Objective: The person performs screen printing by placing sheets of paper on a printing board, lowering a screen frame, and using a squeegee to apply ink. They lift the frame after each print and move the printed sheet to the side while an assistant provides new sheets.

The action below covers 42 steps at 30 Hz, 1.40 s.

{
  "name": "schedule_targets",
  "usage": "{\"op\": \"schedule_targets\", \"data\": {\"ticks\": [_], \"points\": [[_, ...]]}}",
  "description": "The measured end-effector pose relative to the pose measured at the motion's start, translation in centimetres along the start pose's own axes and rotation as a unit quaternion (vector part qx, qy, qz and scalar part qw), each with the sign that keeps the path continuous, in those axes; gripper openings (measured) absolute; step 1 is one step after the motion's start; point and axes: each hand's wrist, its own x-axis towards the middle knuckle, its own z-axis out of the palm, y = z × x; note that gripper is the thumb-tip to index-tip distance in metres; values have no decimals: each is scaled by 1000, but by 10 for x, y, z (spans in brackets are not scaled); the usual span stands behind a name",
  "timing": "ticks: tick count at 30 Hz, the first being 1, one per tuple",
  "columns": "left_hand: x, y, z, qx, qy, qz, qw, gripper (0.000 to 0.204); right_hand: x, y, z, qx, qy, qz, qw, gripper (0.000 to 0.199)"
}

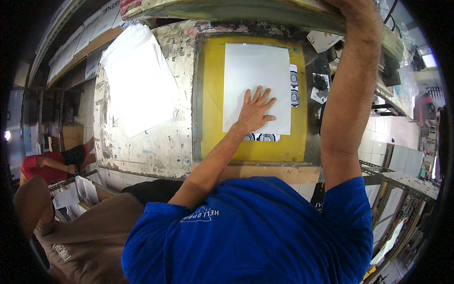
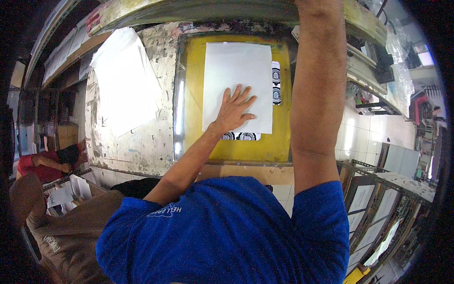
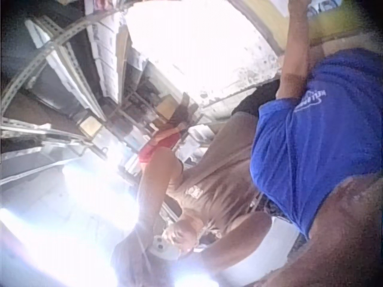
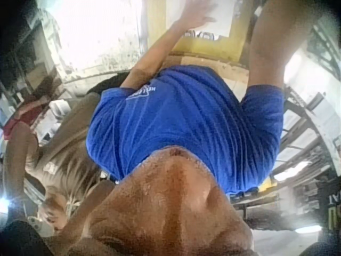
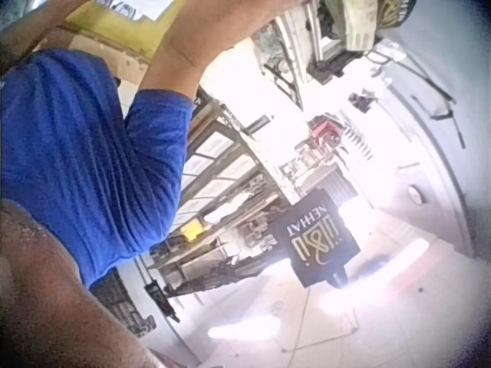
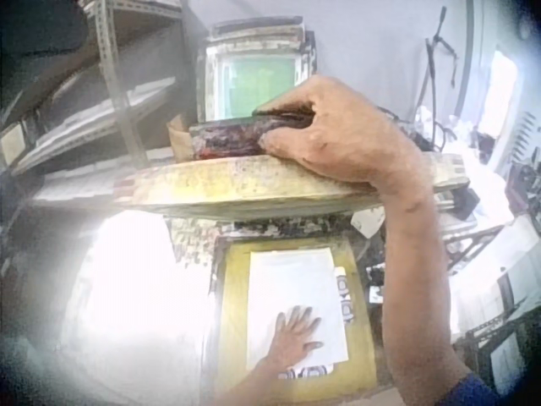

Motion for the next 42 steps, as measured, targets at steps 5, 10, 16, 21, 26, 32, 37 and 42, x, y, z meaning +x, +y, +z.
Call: {"op": "schedule_targets", "data": {"ticks": [5, 10, 16, 21, 26, 32, 37, 42], "points": [[1, 3, -1, 0, 0, 13, 1000, 66, 1, 7, 3, -41, 18, -19, 999, 41], [1, -3, -12, 28, 38, 52, 998, 73, -13, -16, 0, -36, 19, -16, 999, 40], [-22, 4, -136, -344, 365, -85, 861, 97, -43, -30, 12, -34, -33, 65, 997, 46], [-71, 27, -195, -549, 489, -94, 672, 115, -149, -59, 51, -79, -10, 0, 997, 57], [-180, -7, -103, -508, 352, -290, 731, 98, -228, -63, 94, 12, -84, 108, 991, 55], [-203, -23, -62, -304, 321, -270, 855, 92, -306, -40, 177, 81, -179, 163, 967, 65], [-207, -28, -63, -89, 263, -265, 923, 86, -315, -44, 206, -30, -265, 175, 948, 75], [-209, -24, -68, -64, 256, -273, 925, 82, -293, 14, 249, -30, -149, 146, 978, 82]]}}
